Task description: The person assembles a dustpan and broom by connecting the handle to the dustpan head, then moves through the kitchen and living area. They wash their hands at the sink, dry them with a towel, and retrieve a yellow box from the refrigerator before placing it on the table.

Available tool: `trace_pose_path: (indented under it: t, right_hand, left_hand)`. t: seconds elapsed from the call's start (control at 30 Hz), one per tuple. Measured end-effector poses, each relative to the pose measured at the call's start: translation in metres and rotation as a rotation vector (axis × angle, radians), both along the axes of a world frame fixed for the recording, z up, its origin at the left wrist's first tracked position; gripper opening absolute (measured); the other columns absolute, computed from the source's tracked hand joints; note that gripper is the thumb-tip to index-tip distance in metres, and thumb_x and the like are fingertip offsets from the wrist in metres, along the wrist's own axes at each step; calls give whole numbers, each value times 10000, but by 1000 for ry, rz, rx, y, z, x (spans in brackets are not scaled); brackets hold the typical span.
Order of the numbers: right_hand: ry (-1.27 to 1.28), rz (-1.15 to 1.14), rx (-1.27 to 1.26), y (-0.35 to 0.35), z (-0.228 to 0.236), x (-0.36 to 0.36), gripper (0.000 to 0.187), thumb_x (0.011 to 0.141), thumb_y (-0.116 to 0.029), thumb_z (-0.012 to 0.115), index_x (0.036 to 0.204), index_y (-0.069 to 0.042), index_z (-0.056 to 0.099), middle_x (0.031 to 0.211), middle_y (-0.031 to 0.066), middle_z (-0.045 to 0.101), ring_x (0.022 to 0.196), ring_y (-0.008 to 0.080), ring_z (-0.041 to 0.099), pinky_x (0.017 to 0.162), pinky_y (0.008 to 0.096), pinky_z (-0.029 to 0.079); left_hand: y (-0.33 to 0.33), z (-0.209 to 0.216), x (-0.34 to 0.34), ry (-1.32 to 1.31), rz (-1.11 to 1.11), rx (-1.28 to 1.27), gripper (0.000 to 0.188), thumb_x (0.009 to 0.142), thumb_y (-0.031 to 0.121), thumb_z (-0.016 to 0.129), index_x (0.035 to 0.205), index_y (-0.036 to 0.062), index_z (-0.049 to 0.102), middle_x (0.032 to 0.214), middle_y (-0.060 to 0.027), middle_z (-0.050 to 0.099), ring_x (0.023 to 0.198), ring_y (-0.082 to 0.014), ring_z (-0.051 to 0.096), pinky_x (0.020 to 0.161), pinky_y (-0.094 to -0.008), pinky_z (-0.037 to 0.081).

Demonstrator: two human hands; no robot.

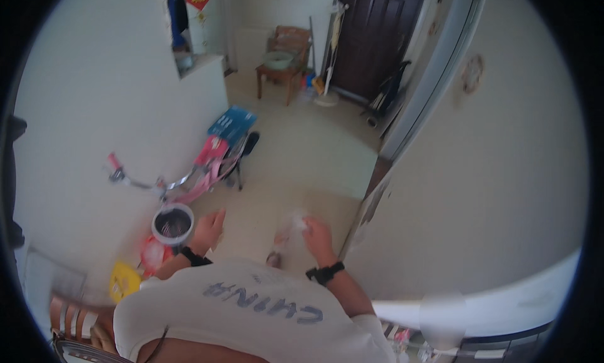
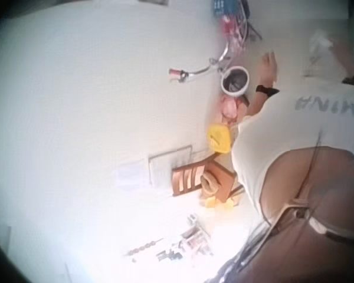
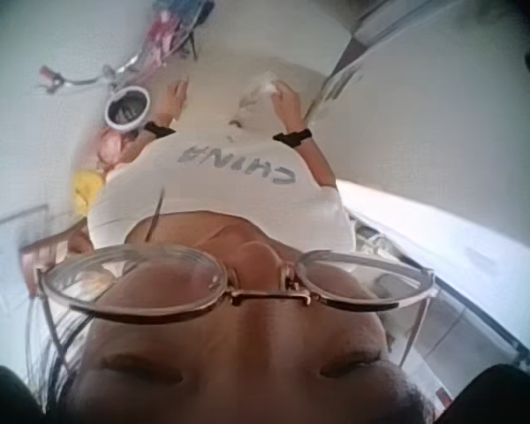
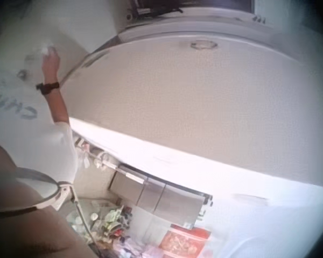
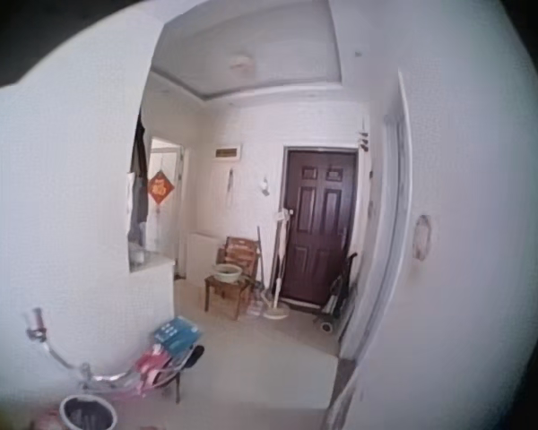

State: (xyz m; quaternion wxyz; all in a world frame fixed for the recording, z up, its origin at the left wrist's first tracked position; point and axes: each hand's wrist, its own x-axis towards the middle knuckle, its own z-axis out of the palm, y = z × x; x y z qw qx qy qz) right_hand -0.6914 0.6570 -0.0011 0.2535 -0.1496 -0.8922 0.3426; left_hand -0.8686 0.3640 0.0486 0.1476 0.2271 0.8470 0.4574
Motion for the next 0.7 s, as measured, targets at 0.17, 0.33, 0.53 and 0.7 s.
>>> trace_pose_path:
  t: [0.17, 0.33, 0.53, 0.7]
  right_hand:
    - [-99, -124, -153, 103, 33, -71, 340, 794, -32, 610, 1133, -39, 631, 1005, 163, 684, 886, 309, 661, 788, 364, 514]
    - [-76, -232, -157, 213, 44, -145, 338, 785, -11, 607, 1122, -34, 625, 994, 156, 687, 851, 299, 668, 765, 349, 518]
    - [6, -196, -163, 346, 11, -264, 359, 786, -4, 605, 1144, -28, 620, 992, 153, 693, 798, 269, 666, 731, 326, 515]
    - [-248, -60, -215, 447, 21, -414, 364, 786, 8, 588, 1148, -26, 620, 1008, 154, 697, 832, 260, 675, 768, 320, 522]
  left_hand:
    - [135, -8, -135, 51, -124, 345, 246, 957, 259, 508, 892, 27, 555, 722, -68, 483, 689, -198, 527, 623, -350, 444]
    - [266, 2, -220, 223, -308, 270, 75, 872, 67, 490, 908, 27, 543, 810, -141, 511, 842, -297, 543, 721, -370, 473]
    - [381, -14, -335, 199, -225, 221, 157, 900, 24, 512, 1052, 38, 476, 976, -171, 623, 919, -359, 624, 784, -395, 492]
    - [426, -12, -452, 209, -68, 199, 232, 905, 21, 539, 1134, 46, 508, 1090, -187, 654, 998, -373, 638, 836, -386, 505]
